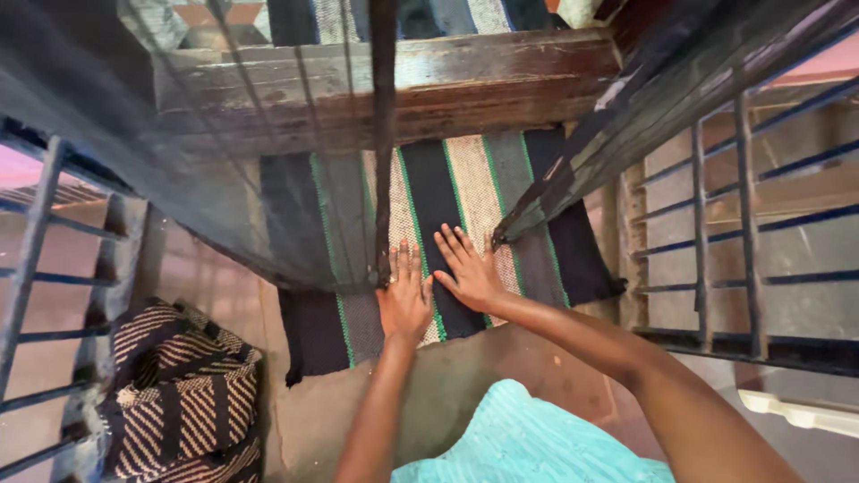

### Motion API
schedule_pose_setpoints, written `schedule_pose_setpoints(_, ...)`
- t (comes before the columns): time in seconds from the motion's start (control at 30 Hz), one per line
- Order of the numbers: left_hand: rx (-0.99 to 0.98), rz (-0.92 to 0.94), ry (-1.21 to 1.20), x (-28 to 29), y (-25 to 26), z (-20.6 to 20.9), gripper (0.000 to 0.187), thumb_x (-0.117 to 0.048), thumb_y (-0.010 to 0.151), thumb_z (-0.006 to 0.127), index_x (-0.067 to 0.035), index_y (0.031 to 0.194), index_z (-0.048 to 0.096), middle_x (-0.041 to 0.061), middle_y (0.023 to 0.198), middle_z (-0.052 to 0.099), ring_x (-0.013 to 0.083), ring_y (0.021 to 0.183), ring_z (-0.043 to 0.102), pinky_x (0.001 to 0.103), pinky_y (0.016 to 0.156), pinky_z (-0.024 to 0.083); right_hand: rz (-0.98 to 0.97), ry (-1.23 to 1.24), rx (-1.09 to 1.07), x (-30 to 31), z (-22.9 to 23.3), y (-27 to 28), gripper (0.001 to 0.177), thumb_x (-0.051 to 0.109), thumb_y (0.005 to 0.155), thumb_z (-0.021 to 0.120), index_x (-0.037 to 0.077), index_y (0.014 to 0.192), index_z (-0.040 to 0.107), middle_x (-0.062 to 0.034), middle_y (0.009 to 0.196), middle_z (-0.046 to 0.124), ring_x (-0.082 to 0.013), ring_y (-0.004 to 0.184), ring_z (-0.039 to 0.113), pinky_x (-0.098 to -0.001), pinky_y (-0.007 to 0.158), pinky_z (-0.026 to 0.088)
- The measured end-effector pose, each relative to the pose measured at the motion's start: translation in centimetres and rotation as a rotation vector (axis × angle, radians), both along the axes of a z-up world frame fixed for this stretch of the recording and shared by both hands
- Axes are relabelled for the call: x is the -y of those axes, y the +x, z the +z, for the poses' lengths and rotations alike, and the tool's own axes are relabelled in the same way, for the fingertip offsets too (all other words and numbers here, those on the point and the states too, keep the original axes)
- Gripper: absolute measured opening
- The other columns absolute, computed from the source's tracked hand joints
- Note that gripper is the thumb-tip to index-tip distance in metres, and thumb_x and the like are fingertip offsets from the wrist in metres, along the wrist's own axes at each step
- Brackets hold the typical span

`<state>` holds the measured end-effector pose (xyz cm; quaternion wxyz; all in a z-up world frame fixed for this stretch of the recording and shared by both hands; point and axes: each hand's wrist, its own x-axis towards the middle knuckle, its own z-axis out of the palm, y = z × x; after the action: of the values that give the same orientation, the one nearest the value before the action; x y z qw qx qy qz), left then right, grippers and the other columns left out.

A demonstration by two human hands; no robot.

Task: The person unfolds and spreads two different floor mats onto the floor by a doorway, smoothing them out by hand to ensure they are flat.

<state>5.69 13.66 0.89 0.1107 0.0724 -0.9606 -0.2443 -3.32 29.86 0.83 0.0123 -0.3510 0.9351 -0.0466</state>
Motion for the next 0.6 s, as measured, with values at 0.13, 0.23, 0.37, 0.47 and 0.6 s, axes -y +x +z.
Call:
schedule_pose_setpoints(0.13,0.156,-0.01,-0.043,0.0,-0.3,1.5,0.068,-0.04,0.101,0.045,-0.016,0.162,0.027,0.004,0.171,0.017,0.0275,0.157,0.02,0.061,0.117,0.027,0.017,-0.014,0.02,-0.2,-0.1,-0.1,0.078,0.057,0.101,0.044,0.016,0.164,0.022,-0.0083,0.171,0.016,-0.0287,0.156,0.02,-0.0733,0.116,0.007)
schedule_pose_setpoints(0.23,0.215,-0.033,0.044,0.3,-0.2,1.8,0.07,-0.042,0.1,0.046,-0.017,0.162,0.026,0.004,0.171,0.016,0.0261,0.158,0.019,0.061,0.114,0.028,0.013,0.018,0.075,-0.7,-1.0,-0.5,0.079,0.057,0.101,0.043,0.016,0.164,0.02,-0.009,0.172,0.014,-0.0284,0.156,0.018,-0.0717,0.117,0.005)
schedule_pose_setpoints(0.37,-0.004,-0.016,0.059,1.9,1.6,0.4,0.074,-0.047,0.102,0.048,-0.01,0.163,0.026,0.009,0.17,0.022,0.0296,0.156,0.028,0.061,0.122,0.024,0.059,-0.092,0.137,-3.5,-2.9,-2.1,0.082,0.058,0.104,0.041,0.011,0.165,0.014,-0.0196,0.172,0.01,-0.037,0.157,0.014,-0.0676,0.121,0.007)
schedule_pose_setpoints(0.47,-0.074,0.094,0.065,5.3,4.1,-0.4,0.076,-0.051,0.105,0.05,-0.008,0.163,0.029,0.008,0.169,0.031,0.032,0.155,0.035,0.061,0.128,0.02,-0.054,-0.178,0.16,-7.6,-2.5,-2.2,0.084,0.06,0.106,0.039,0.008,0.165,0.009,-0.0224,0.172,0.006,-0.0423,0.158,0.01,-0.0668,0.122,0.013)
schedule_pose_setpoints(0.6,0.1,0.13,-0.141,7.5,5.7,-0.7,0.079,-0.051,0.099,0.047,-0.008,0.161,0.028,0.008,0.169,0.028,0.0278,0.149,0.038,0.064,0.122,0.013,-0.242,-0.024,0.227,-12.0,-0.8,-2.5,0.084,0.061,0.102,0.037,0.015,0.166,0.007,-0.0185,0.173,-0.001,-0.0405,0.159,0.006,-0.0704,0.116,0.017)
